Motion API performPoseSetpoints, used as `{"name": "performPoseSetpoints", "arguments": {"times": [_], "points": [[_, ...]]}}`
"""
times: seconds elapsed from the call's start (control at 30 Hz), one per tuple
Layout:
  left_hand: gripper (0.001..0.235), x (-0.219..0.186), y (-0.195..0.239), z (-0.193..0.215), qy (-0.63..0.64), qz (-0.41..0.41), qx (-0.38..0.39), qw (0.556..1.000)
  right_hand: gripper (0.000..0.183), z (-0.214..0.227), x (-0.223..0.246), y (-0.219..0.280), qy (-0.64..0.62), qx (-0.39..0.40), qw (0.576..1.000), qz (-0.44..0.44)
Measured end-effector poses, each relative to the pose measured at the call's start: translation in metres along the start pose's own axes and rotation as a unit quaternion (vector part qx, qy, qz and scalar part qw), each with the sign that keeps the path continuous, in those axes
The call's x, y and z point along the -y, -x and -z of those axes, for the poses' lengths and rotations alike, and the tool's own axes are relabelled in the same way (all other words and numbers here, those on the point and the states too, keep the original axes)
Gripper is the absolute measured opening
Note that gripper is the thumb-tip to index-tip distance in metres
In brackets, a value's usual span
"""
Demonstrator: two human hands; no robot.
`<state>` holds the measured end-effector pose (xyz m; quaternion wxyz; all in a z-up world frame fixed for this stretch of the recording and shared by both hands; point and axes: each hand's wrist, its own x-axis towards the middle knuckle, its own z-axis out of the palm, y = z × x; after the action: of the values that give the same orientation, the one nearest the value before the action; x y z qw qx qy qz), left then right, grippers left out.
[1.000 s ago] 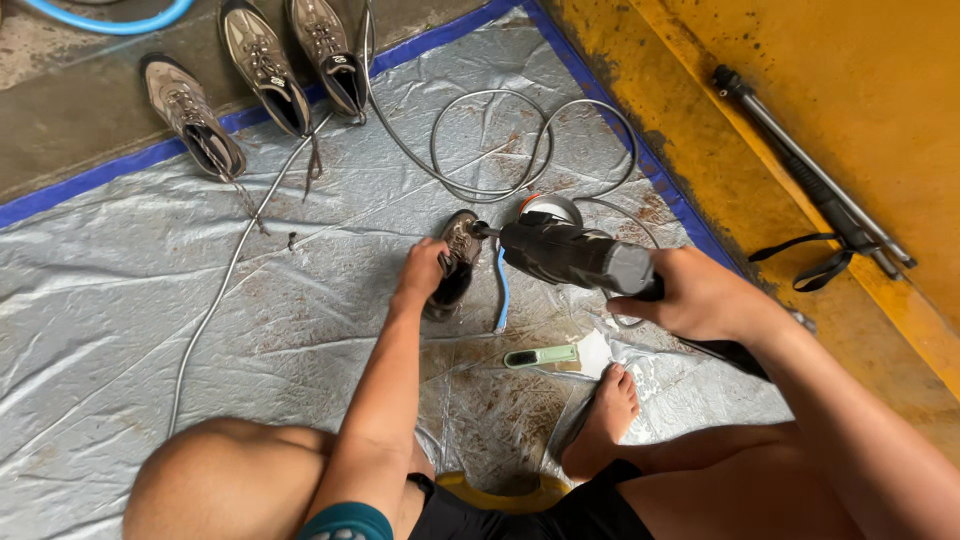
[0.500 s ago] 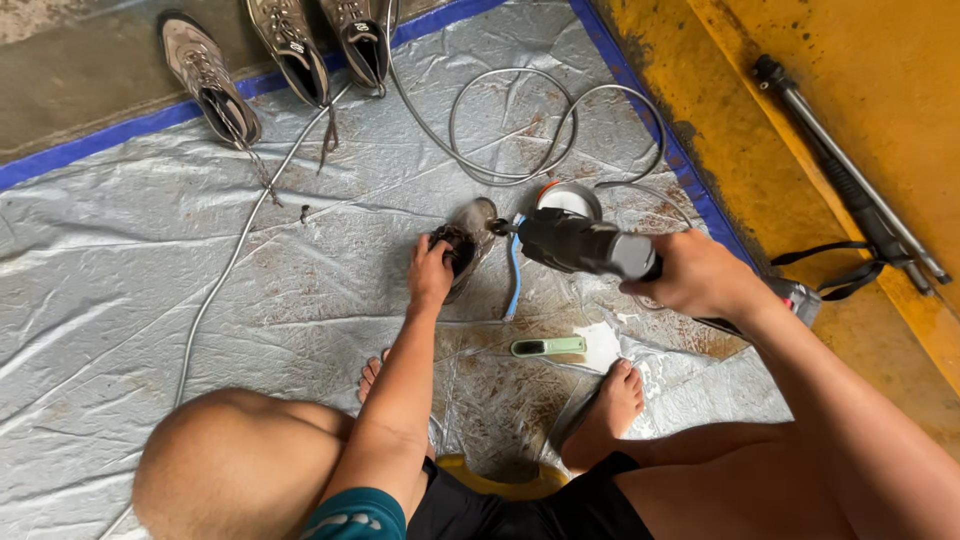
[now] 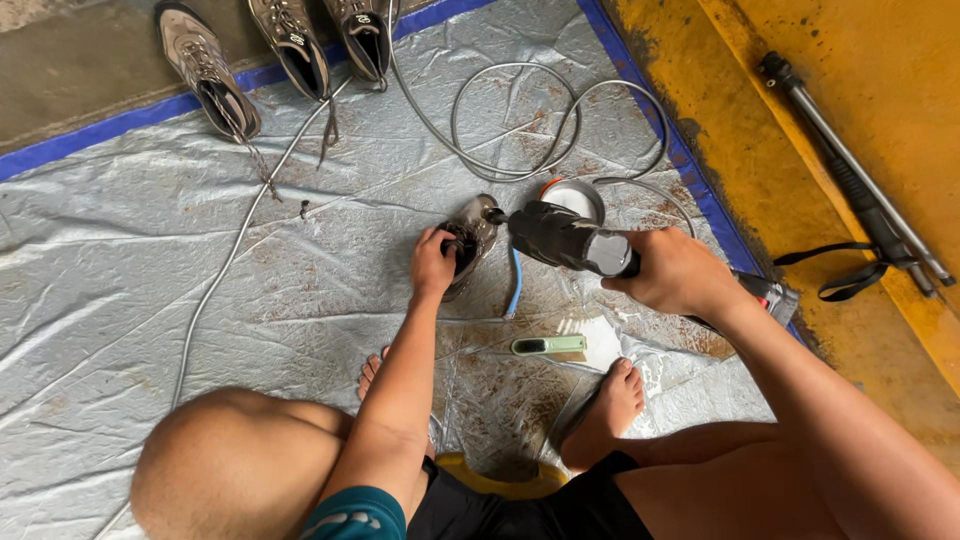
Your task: The person uses a power drill with a brush attachment to scrub the exterior of a shoe. They then remove the laces from the shoe and continue scrubbing the interior and exterior surfaces with the drill.
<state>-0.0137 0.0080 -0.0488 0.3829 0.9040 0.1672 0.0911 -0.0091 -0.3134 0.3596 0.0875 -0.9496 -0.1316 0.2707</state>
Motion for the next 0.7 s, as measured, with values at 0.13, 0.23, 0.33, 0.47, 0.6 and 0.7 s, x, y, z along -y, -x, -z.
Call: {"name": "performPoseSetpoints", "arguments": {"times": [0.13, 0.23, 0.33, 0.47, 0.6, 0.7], "points": [[0.018, 0.010, -0.009, -0.012, 0.061, -0.006, -0.019, 0.998, 0.050, -0.006, -0.011, -0.006, -0.004, 0.008, 1.000, -0.008], [0.018, 0.011, -0.016, -0.013, 0.134, 0.006, -0.016, 0.991, 0.044, 0.004, 0.000, 0.005, -0.007, 0.002, 1.000, 0.004], [0.019, -0.002, -0.013, -0.002, 0.150, 0.035, -0.004, 0.988, 0.040, 0.006, -0.002, 0.007, -0.007, -0.010, 1.000, 0.008], [0.033, -0.044, -0.008, 0.031, 0.200, 0.105, 0.037, 0.973, 0.044, -0.003, -0.024, -0.010, -0.047, 0.003, 0.999, 0.003], [0.037, -0.047, -0.023, 0.026, 0.133, 0.092, 0.077, 0.984, 0.038, 0.009, -0.013, 0.002, -0.079, 0.003, 0.997, -0.003], [0.037, -0.026, -0.041, 0.016, 0.223, 0.096, 0.039, 0.969, 0.048, 0.005, -0.028, -0.004, -0.082, -0.004, 0.997, -0.006]]}}
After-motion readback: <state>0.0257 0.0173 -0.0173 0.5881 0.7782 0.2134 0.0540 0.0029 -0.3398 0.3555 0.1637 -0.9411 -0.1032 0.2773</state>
